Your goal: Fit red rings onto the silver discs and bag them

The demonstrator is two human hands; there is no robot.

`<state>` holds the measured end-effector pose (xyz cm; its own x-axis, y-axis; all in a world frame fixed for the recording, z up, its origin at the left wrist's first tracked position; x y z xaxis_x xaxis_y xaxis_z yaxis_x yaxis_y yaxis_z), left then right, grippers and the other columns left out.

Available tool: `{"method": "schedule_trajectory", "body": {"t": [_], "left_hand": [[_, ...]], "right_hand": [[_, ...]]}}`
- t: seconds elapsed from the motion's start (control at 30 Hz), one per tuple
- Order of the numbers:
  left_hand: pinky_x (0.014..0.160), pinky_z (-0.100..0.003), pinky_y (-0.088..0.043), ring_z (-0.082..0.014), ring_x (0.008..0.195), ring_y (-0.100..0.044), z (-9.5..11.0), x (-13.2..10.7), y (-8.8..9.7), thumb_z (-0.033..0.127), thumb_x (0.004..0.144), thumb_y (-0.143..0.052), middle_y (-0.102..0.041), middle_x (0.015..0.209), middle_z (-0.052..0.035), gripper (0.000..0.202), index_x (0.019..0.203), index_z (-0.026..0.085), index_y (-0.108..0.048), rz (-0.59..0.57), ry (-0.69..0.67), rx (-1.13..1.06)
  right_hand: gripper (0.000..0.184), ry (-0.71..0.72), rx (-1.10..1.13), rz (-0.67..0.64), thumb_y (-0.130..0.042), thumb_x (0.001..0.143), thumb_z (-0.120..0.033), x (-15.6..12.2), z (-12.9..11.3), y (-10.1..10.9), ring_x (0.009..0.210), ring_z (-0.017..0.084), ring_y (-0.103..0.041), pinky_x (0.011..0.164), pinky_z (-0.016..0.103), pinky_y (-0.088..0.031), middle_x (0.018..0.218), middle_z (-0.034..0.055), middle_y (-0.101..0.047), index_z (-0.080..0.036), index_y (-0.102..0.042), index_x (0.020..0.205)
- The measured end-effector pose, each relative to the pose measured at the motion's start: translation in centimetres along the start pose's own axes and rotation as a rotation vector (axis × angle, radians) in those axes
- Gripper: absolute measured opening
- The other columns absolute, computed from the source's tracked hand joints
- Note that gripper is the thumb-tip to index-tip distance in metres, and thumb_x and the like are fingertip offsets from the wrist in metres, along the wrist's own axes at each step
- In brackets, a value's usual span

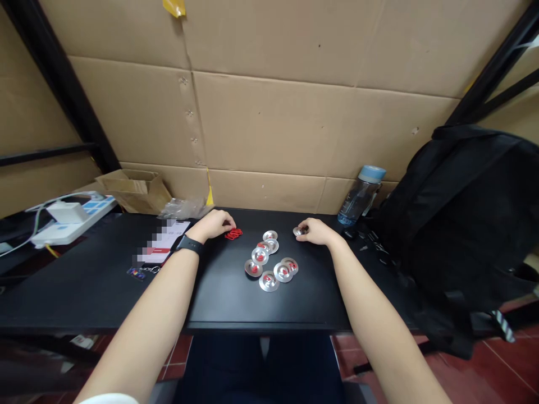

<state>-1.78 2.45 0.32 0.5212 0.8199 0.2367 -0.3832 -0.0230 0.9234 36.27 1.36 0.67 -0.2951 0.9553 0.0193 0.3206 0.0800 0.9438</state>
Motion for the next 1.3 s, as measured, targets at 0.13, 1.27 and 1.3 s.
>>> {"method": "schedule_trajectory", "body": {"t": [0.13, 1.27, 1.3], "left_hand": [[0.084, -0.027, -0.052, -0.0207, 0.088, -0.072, -0.5, 0.1, -0.5, 0.030, 0.084, -0.058, -0.079, 0.098, -0.0042, 0.026, 0.095, 0.022, -0.080, -0.015, 0.000, 0.008], [0.094, -0.033, -0.050, -0.0234, 0.107, -0.067, 5.4, 0.1, 1.1, 0.029, 0.079, -0.068, -0.073, 0.115, -0.0061, 0.037, 0.115, 0.022, -0.072, 0.033, -0.102, -0.383], [0.096, -0.034, -0.050, -0.0241, 0.111, -0.065, 6.2, 0.1, 1.1, 0.031, 0.076, -0.074, -0.072, 0.119, -0.0068, 0.046, 0.121, 0.022, -0.069, 0.007, -0.131, -0.448]], "right_hand": [[0.041, -0.004, -0.008, -0.033, -0.082, 0.069, -0.032, -0.1, 0.1, 0.0, 0.092, 0.023, -0.071, 0.078, 0.027, -0.050, 0.102, 0.0078, -0.077, -0.016, -0.077, 0.106], [0.005, 0.608, 0.393, 0.071, -0.062, 0.092, -0.018, -2.9, -11.1, -1.7, 0.086, 0.017, -0.060, 0.078, 0.029, -0.048, 0.097, 0.0047, -0.063, -0.019, -0.066, 0.094], [0.006, 0.570, 0.468, 0.082, -0.061, 0.093, -0.022, -2.7, -10.7, -1.5, 0.085, 0.017, -0.061, 0.075, 0.028, -0.048, 0.096, 0.0042, -0.064, -0.019, -0.066, 0.095]]}}
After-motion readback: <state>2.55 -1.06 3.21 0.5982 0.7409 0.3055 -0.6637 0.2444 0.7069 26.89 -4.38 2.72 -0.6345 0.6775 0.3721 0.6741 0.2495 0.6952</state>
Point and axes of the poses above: each hand's wrist, its own x-axis towards the middle knuckle, its own y-axis out of the back of the hand, z = x × y, the point moved 2 cm from there along x, towards the middle knuckle
